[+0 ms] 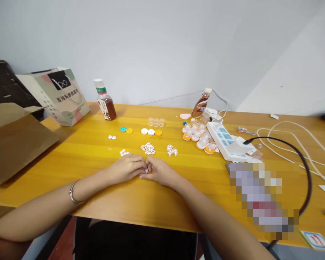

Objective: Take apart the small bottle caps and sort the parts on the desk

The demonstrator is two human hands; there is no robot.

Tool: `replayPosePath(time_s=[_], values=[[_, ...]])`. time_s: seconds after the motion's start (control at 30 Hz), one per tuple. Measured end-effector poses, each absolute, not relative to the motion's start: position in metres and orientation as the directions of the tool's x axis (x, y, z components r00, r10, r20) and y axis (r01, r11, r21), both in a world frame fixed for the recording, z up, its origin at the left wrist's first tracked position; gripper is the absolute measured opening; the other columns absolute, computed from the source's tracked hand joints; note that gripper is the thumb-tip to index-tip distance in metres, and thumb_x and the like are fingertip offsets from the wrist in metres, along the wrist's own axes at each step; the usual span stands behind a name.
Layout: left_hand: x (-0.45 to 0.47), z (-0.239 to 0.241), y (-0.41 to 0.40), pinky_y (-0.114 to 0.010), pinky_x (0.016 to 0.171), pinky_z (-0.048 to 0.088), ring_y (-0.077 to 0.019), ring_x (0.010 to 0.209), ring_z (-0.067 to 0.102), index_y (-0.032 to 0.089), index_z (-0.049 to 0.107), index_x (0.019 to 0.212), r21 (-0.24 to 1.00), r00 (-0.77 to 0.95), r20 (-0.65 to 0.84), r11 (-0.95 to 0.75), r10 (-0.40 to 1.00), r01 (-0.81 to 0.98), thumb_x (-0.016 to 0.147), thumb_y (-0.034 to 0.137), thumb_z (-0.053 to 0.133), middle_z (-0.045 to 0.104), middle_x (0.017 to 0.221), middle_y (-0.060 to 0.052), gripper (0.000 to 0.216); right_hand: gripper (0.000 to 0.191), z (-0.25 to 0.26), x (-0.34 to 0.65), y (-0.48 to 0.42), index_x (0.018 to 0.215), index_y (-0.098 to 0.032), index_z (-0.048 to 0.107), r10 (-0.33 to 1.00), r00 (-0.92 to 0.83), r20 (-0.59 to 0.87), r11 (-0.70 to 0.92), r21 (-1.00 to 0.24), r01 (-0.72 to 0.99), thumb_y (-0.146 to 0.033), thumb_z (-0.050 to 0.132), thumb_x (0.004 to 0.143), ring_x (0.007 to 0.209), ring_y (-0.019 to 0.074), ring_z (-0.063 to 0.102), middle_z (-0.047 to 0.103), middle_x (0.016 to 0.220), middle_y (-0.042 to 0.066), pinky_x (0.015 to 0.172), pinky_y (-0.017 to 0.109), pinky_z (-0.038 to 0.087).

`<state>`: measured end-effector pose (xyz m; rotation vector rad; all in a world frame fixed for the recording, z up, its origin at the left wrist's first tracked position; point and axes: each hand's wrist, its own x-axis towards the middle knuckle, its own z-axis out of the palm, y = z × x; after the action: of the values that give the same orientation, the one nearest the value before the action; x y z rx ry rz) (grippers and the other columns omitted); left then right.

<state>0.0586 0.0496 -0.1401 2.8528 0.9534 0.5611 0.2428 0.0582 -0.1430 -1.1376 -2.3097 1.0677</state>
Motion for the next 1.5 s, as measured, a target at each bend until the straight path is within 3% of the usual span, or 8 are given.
replayPosePath(time_s=[0.23,0.37,0.77,0.83,0.93,1.07,1.2,1.5], values=[[0.058,-0.143,0.048,-0.029,0.069,0.033,-0.0142,0.076,0.055,0.018,0.061,0.091,0.023,0.777,0.332,-0.829,0.534,0.559,0.091,0.031,0.039,0.062,0.084,-0.003,0.026,0.026,-0.143,0.243,0.058,0.072,-0.018,0.045,0.79,-0.612,-0.017,0.387,-0.76,0.522,-0.03,0.067,0.066,0.053,0.0076,0.039,0.044,0.059,-0.006,0.05,0.02,0.03],[0.056,-0.143,0.051,-0.029,0.07,0.03,-0.0132,0.074,0.055,0.018,0.062,0.089,-0.007,0.797,0.36,-0.853,0.485,0.522,0.092,0.031,0.037,0.062,0.081,-0.002,0.028,0.023,-0.142,0.243,0.058,0.072,-0.018,0.046,0.786,-0.618,-0.018,0.392,-0.758,0.522,-0.028,0.066,0.067,0.052,0.0072,0.038,0.043,0.059,-0.006,0.049,0.02,0.03],[0.061,-0.141,0.05,-0.027,0.068,0.028,-0.0118,0.075,0.056,0.019,0.061,0.081,0.204,0.732,0.372,-0.819,0.571,0.536,0.086,0.028,0.047,0.063,0.078,0.001,0.016,0.026,-0.14,0.243,0.058,0.069,-0.018,0.044,0.779,-0.626,-0.011,0.389,-0.776,0.497,-0.03,0.067,0.066,0.054,0.0077,0.038,0.043,0.06,-0.006,0.05,0.02,0.029],[0.054,-0.132,0.054,-0.028,0.068,0.028,-0.0122,0.076,0.055,0.019,0.06,0.082,0.154,0.715,0.396,-0.81,0.576,0.566,0.087,0.029,0.046,0.063,0.079,0.0,0.018,0.026,-0.139,0.244,0.058,0.073,-0.018,0.047,0.784,-0.62,-0.044,0.362,-0.778,0.513,-0.031,0.068,0.066,0.056,0.0082,0.04,0.046,0.062,-0.006,0.051,0.02,0.03],[0.034,-0.119,0.067,-0.03,0.067,0.027,-0.0145,0.075,0.054,0.017,0.059,0.08,-0.077,0.693,0.404,-0.733,0.597,0.676,0.088,0.026,0.042,0.062,0.078,-0.002,0.021,0.027,-0.138,0.244,0.057,0.077,-0.017,0.05,0.79,-0.608,-0.083,0.323,-0.786,0.527,-0.031,0.069,0.065,0.057,0.0084,0.041,0.047,0.064,-0.005,0.051,0.02,0.03],[0.005,-0.113,0.089,-0.03,0.063,0.025,-0.0148,0.065,0.051,0.014,0.056,0.068,-0.321,0.709,0.279,-0.633,0.648,0.705,0.086,0.023,0.046,0.059,0.07,-0.004,0.023,0.026,-0.137,0.244,0.056,0.076,-0.017,0.05,0.793,-0.604,-0.087,0.317,-0.787,0.53,-0.031,0.069,0.064,0.057,0.0083,0.041,0.046,0.064,-0.005,0.051,0.02,0.03],[-0.002,-0.117,0.097,-0.03,0.061,0.025,-0.0139,0.06,0.049,0.014,0.056,0.065,-0.342,0.708,0.209,-0.628,0.674,0.699,0.085,0.021,0.046,0.057,0.067,-0.005,0.023,0.026,-0.137,0.244,0.055,0.076,-0.018,0.05,0.793,-0.604,-0.084,0.322,-0.783,0.532,-0.031,0.069,0.064,0.057,0.0081,0.041,0.047,0.064,-0.005,0.051,0.02,0.03],[0.0,-0.115,0.091,-0.028,0.063,0.029,-0.0132,0.063,0.05,0.014,0.057,0.069,-0.245,0.698,0.2,-0.655,0.688,0.715,0.085,0.027,0.047,0.057,0.071,-0.004,0.023,0.027,-0.137,0.245,0.056,0.076,-0.017,0.05,0.785,-0.614,-0.081,0.323,-0.792,0.518,-0.033,0.069,0.065,0.059,0.0089,0.043,0.048,0.066,-0.004,0.052,0.02,0.032]])
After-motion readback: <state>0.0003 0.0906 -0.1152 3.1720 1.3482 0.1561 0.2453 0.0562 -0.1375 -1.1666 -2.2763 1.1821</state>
